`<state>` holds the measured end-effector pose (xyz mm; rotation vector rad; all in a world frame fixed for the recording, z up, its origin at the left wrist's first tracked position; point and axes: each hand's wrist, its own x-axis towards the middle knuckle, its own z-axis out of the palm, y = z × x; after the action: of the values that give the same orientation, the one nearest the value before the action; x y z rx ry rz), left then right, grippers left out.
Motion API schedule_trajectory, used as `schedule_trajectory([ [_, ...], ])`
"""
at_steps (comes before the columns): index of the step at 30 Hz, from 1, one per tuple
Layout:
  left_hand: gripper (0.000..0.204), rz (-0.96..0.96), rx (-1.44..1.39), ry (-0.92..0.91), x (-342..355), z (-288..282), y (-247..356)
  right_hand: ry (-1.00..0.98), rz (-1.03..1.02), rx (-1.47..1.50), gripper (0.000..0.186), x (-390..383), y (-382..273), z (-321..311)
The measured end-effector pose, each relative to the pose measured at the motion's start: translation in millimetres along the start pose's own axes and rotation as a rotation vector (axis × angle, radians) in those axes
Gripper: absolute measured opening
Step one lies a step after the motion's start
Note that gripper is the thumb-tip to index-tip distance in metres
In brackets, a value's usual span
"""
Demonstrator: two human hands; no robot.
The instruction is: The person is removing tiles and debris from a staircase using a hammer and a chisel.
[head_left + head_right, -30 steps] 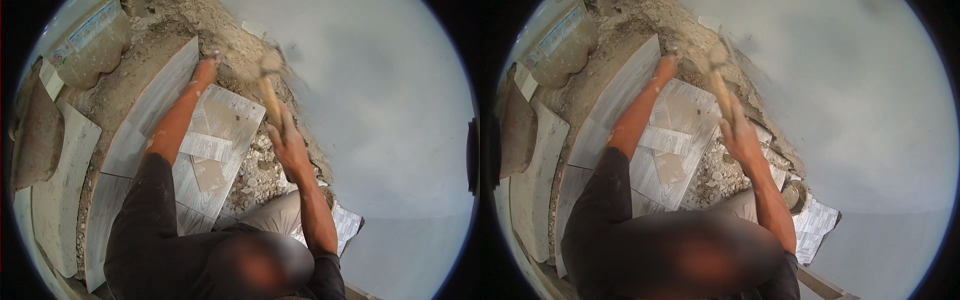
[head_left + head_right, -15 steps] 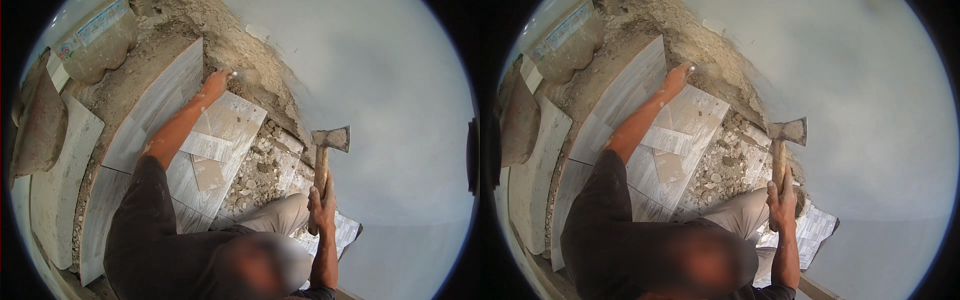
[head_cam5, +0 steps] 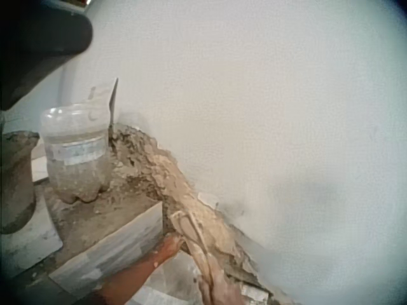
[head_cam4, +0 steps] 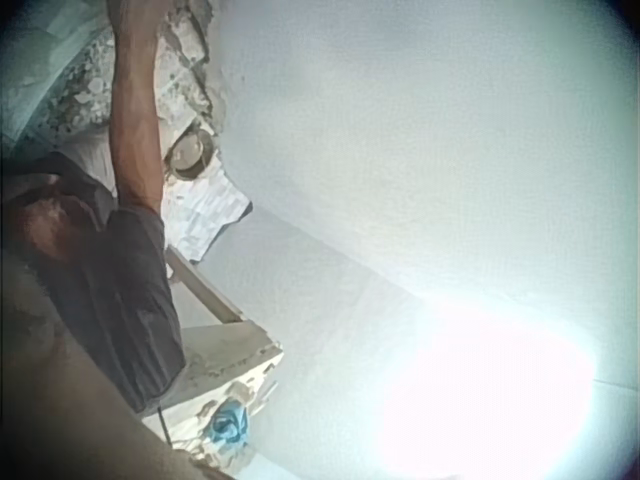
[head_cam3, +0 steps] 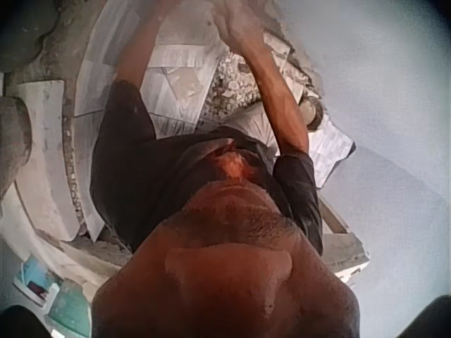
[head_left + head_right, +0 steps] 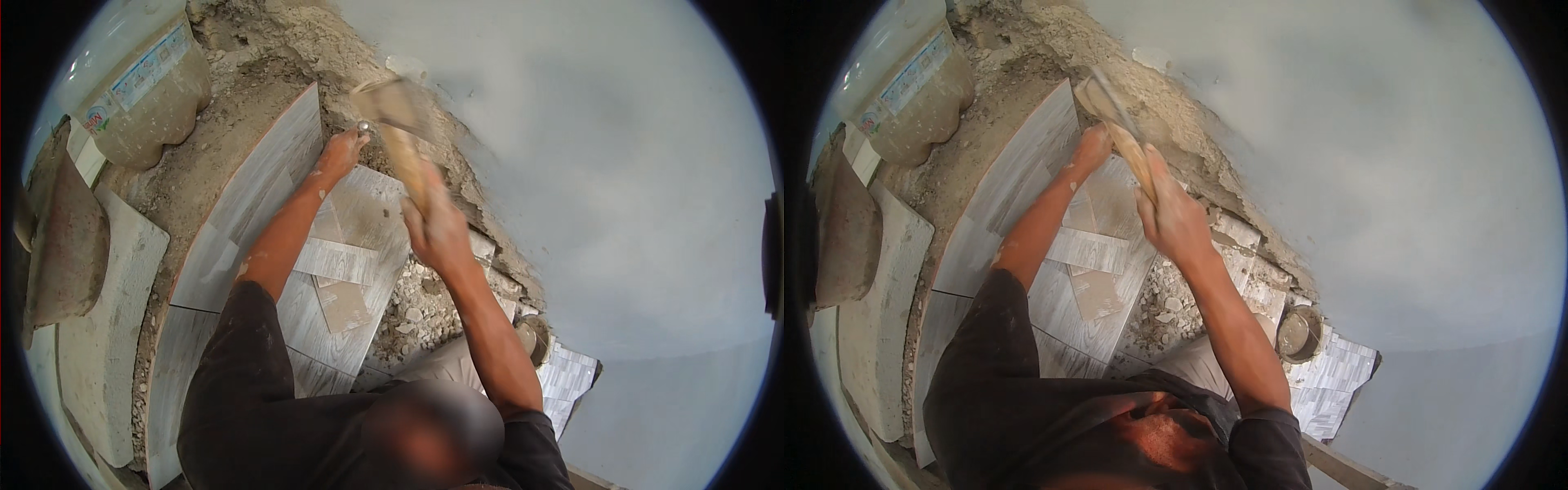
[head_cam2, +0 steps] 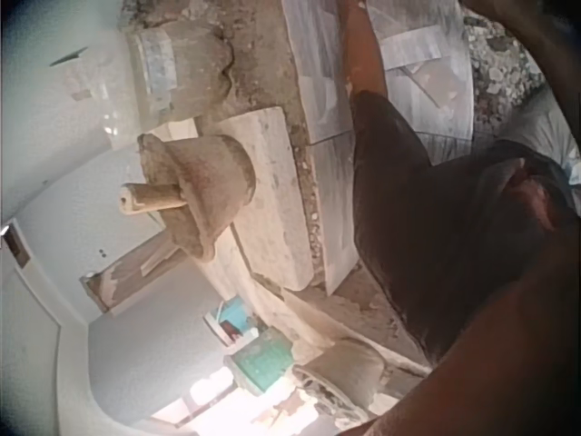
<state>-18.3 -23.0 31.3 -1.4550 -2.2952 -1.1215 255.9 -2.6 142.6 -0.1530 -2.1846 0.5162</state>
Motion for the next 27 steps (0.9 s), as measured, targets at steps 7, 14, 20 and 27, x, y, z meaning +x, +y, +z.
schedule_trajectory([
  [7,0.026,-0.199,0.026,-0.15,-8.5,-6.7,9.4,-0.307,0.188,-0.057,0.065,-10.3,25.6,37.5],
  [14,0.028,-0.101,0.061,-0.162,23.9,-9.6,-22.2,-0.418,0.391,-0.017,0.063,-22.8,30.3,8.3],
  [20,0.032,-0.178,-0.113,-0.103,8.6,10.7,15.3,-0.33,0.849,0.035,0.059,-97.0,-5.9,-105.8],
  [27,0.034,-0.283,-0.113,-0.032,10.5,-5.9,28.8,-0.109,1.213,0.198,0.06,-179.3,-25.5,-161.8],
])
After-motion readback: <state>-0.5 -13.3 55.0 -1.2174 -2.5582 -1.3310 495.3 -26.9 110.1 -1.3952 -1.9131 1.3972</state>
